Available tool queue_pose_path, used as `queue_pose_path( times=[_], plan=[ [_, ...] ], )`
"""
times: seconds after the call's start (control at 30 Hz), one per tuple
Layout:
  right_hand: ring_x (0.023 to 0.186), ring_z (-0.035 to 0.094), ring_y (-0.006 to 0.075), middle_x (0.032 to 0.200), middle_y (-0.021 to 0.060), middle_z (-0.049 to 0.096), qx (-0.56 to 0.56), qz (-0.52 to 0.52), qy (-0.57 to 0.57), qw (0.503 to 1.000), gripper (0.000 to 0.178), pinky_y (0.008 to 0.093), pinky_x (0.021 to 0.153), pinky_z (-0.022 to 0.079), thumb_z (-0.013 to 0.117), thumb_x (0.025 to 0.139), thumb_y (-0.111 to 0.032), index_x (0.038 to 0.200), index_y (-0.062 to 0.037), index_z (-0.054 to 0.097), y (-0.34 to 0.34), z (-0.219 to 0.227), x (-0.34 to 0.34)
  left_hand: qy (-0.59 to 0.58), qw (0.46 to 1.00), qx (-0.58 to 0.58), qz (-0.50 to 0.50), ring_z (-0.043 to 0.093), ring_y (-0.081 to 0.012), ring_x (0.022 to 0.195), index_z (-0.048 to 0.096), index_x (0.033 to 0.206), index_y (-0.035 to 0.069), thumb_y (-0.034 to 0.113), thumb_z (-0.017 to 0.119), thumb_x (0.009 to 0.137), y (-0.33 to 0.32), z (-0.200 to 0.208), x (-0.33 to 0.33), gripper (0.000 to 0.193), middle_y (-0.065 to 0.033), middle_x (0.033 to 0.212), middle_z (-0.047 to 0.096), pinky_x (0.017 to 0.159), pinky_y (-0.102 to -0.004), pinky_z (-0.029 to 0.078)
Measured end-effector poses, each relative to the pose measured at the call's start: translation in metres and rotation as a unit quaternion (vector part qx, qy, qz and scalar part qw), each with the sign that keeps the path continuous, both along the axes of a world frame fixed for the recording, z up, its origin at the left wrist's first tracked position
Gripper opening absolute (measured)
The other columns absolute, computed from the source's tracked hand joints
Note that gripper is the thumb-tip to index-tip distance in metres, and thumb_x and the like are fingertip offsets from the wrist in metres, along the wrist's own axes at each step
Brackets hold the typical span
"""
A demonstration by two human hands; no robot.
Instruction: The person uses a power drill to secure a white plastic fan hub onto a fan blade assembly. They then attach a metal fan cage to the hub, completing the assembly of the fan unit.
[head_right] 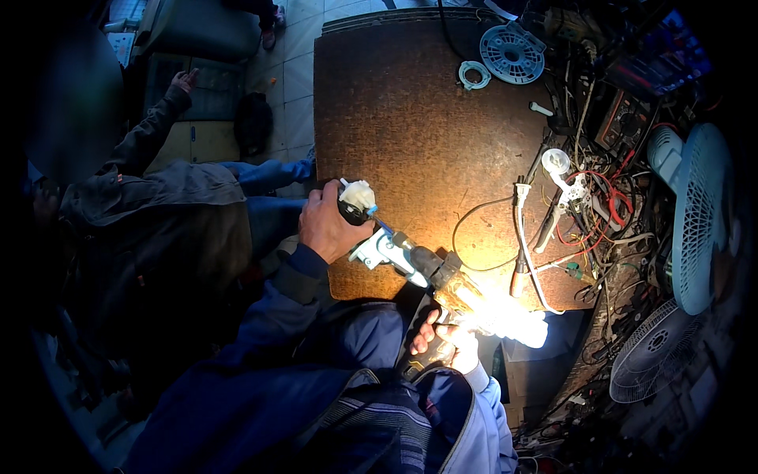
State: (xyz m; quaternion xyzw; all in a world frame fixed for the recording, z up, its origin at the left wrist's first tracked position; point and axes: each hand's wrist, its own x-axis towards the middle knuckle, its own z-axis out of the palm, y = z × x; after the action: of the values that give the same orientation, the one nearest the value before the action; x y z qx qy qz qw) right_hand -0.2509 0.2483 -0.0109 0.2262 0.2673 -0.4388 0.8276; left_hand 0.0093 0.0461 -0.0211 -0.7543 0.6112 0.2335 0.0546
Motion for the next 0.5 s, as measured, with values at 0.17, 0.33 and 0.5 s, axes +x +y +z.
queue_pose_path(
  times=[0.17, 0.33, 0.5],
  plan=[
    [0.084, 0.066, 0.0358, 0.094, 0.0177, 0.063, -0.004, 0.03, 0.048, 0.998, 0.036, 0.0547, 0.082, 0.054, 0.067, 0.089, -0.016, 0.122, -0.0018, 0.061, -0.014, 0.011, 0.002, 0.002, 1.0, 0.009, 0.007, 0.066, -0.0446, 0.112, 0.057, 0.139, 0.005, 0.044, 0.091, 0.07, -0.001, 0.002, -0.002, 0.086, -0.0273, 0.122, 0.064, 0.097, -0.0522, 0.055],
    [0.084, 0.066, 0.0358, 0.095, 0.0177, 0.063, 0.014, -0.001, -0.008, 1.0, 0.038, 0.0558, 0.083, 0.054, 0.068, 0.089, -0.015, 0.124, -0.0031, 0.061, 0.002, -0.003, 0.001, 0.007, 1.0, 0.007, 0.002, 0.065, -0.0444, 0.112, 0.057, 0.139, 0.004, 0.044, 0.091, 0.07, -0.001, 0.003, -0.001, 0.086, -0.0271, 0.122, 0.063, 0.096, -0.0526, 0.055],
    [0.084, 0.067, 0.0356, 0.097, 0.0182, 0.063, 0.022, 0.018, 0.038, 0.999, 0.037, 0.055, 0.082, 0.056, 0.068, 0.088, -0.014, 0.123, -0.0024, 0.06, -0.003, 0.004, 0.002, 0.004, 1.0, 0.002, -0.003, 0.065, -0.0439, 0.112, 0.057, 0.139, 0.003, 0.045, 0.091, 0.071, 0.0, 0.001, 0.0, 0.087, -0.0273, 0.122, 0.063, 0.096, -0.0532, 0.055]
  ],
)
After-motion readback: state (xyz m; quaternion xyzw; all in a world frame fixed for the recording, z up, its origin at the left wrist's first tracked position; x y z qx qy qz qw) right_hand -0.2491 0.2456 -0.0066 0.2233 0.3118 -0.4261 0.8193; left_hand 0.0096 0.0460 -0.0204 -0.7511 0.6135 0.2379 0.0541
